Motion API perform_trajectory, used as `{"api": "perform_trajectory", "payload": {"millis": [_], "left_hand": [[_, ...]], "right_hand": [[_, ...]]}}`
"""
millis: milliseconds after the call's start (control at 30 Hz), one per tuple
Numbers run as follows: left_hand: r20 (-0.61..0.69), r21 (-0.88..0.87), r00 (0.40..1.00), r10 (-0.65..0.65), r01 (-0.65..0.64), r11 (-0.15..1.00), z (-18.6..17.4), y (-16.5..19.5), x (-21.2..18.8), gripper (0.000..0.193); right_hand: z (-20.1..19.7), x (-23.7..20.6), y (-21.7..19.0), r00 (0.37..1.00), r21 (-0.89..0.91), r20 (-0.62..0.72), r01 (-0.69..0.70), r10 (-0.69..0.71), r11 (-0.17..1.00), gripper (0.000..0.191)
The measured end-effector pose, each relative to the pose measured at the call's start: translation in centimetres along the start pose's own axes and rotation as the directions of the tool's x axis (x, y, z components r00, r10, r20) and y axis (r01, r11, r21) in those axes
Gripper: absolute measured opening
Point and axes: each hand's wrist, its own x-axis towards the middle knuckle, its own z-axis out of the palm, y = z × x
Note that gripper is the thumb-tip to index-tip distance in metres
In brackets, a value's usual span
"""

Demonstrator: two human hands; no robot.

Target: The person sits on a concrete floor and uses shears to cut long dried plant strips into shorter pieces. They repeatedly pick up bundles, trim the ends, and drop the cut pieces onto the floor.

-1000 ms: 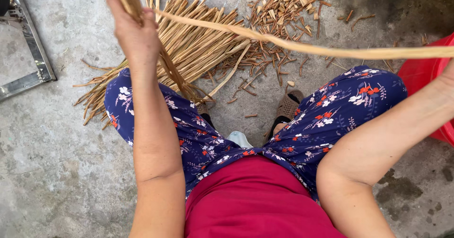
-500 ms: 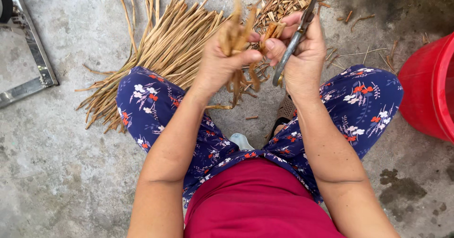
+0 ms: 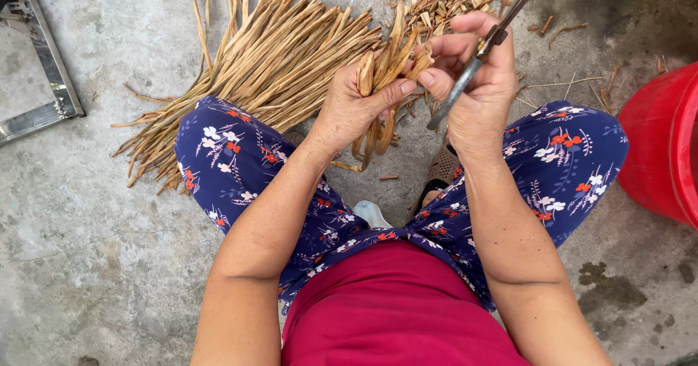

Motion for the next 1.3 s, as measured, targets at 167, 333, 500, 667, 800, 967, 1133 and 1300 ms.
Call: {"api": "perform_trajectory", "payload": {"millis": [167,333,500,667,800,967,1133,1300], "left_hand": [[-0.045,-0.033,0.998,-0.048,0.047,0.998,0.2,-0.6,0.1,0.028],[-0.117,-0.198,0.990,-0.085,0.061,0.978,0.2,-0.9,0.2,0.027],[-0.221,-0.312,0.975,-0.020,-0.052,0.949,-0.9,-0.5,0.7,0.029],[-0.303,-0.343,0.953,0.010,-0.119,0.932,-1.4,-0.4,1.0,0.029],[-0.295,-0.334,0.955,0.039,-0.141,0.932,-1.4,-0.5,0.8,0.027],[-0.291,-0.328,0.956,0.044,-0.142,0.934,-1.6,-0.7,0.8,0.025],[-0.273,-0.295,0.962,0.030,-0.113,0.949,-1.3,-0.7,0.6,0.023],[-0.284,-0.329,0.959,0.028,-0.125,0.936,-1.0,-0.8,0.8,0.023]], "right_hand": [[0.1,-0.2,0.2,1.000,-0.103,-0.015,0.014,-0.015,0.995,0.049],[0.0,0.3,-0.3,0.999,-0.220,-0.006,-0.041,0.040,0.975,0.060],[0.9,0.2,-1.2,0.989,-0.554,-0.028,-0.136,0.145,0.821,0.069],[1.6,-0.5,-1.2,0.977,-0.651,0.103,-0.075,0.187,0.755,0.081],[1.7,-0.8,-0.7,0.980,-0.708,0.154,0.019,0.128,0.706,0.078],[2.0,-0.7,-0.4,0.977,-0.723,0.162,0.023,0.137,0.690,0.076],[2.7,-0.7,-0.8,0.979,-0.717,0.139,-0.004,0.148,0.697,0.074],[3.2,-0.7,-1.6,0.987,-0.716,0.113,0.000,0.116,0.698,0.064]]}}
